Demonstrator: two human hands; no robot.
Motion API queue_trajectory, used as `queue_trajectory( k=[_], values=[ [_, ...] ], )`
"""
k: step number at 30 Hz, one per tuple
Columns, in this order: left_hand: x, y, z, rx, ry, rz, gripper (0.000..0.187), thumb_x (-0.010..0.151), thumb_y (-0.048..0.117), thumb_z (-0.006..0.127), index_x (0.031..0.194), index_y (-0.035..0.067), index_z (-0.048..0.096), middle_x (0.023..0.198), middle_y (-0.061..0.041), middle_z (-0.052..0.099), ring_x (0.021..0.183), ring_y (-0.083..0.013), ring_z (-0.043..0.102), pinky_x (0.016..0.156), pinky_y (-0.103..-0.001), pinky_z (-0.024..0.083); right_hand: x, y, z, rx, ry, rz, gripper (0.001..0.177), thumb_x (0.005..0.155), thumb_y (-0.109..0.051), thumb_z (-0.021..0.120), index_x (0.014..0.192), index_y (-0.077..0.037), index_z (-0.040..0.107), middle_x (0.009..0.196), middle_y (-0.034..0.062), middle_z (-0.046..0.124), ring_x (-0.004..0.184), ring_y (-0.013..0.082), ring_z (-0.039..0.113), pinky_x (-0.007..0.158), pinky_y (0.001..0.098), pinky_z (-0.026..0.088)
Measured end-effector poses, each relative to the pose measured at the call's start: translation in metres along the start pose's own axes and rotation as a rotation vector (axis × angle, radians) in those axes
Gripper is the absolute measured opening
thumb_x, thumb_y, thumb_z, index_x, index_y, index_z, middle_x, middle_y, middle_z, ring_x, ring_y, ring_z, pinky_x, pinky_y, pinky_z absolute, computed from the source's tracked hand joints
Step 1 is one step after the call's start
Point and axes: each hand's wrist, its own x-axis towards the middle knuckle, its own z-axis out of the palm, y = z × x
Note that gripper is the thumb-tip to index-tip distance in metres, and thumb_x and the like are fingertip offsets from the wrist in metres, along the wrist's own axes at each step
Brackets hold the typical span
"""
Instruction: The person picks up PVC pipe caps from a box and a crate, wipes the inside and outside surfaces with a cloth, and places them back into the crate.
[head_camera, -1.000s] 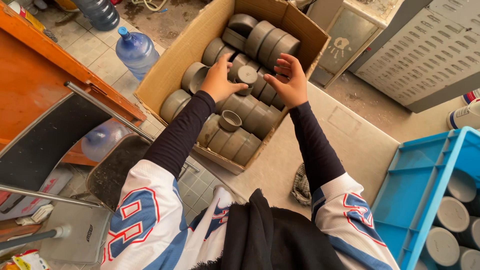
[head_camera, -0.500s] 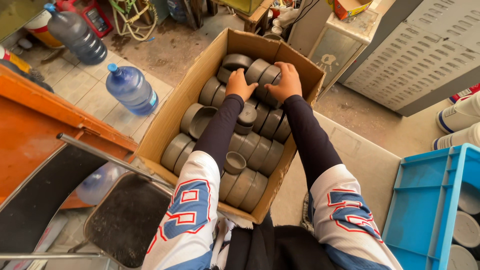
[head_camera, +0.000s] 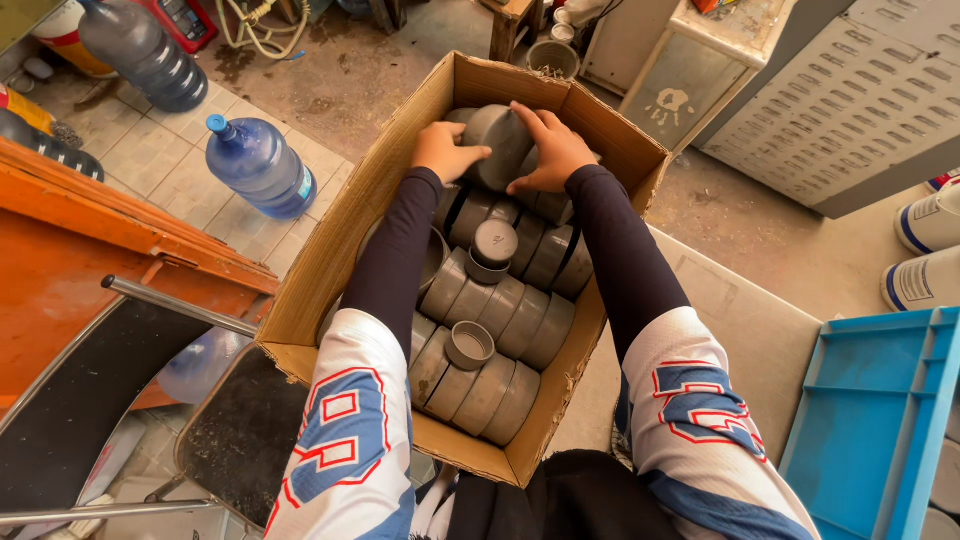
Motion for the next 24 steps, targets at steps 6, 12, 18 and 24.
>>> queue_trajectory(
  k=[6,12,18,24],
  values=[
    [-0.009,-0.013,-0.026,-0.373,-0.167,-0.083,0.075,0.078,0.024,0.074,0.143,0.007,0.041,0.12,-0.018,0.062,0.095,-0.0206,0.068,0.076,-0.031,0.062,0.004,-0.02,0.004,0.002,0.127,-0.191,0.139,0.045,-0.032,0.098,0.152,-0.014,0.011,0.144,0.0227,0.032,0.123,0.0428,0.046,0.098,0.0476,0.043],
    [-0.028,-0.016,-0.03,0.117,-0.283,0.222,0.136,0.048,0.04,0.095,0.151,0.002,0.014,0.155,-0.015,0.023,0.143,-0.0274,0.024,0.116,-0.036,0.021,-0.008,-0.021,0.002,0.033,0.179,-0.289,0.132,0.049,-0.03,0.091,0.152,-0.012,0.011,0.139,0.0243,0.037,0.122,0.0429,0.043,0.104,0.0484,0.036],
    [-0.045,-0.006,-0.02,0.02,-0.044,0.399,0.129,0.041,0.028,0.1,0.146,0.006,0.029,0.15,-0.013,0.036,0.138,-0.0276,0.036,0.115,-0.037,0.027,-0.028,-0.019,-0.001,0.233,0.251,-0.314,0.127,0.056,-0.025,0.088,0.153,-0.014,0.006,0.146,0.0223,0.036,0.13,0.0382,0.038,0.107,0.0499,0.031],
    [-0.086,0.015,-0.031,-0.108,-0.165,0.308,0.096,0.048,0.031,0.094,0.13,0.014,0.048,0.127,-0.006,0.062,0.118,-0.0205,0.056,0.099,-0.035,0.043,-0.065,-0.016,-0.007,0.386,0.317,-0.305,0.124,0.062,-0.038,0.092,0.153,-0.021,0.009,0.141,0.0193,0.045,0.127,0.0348,0.038,0.107,0.0506,0.03]
  ],
)
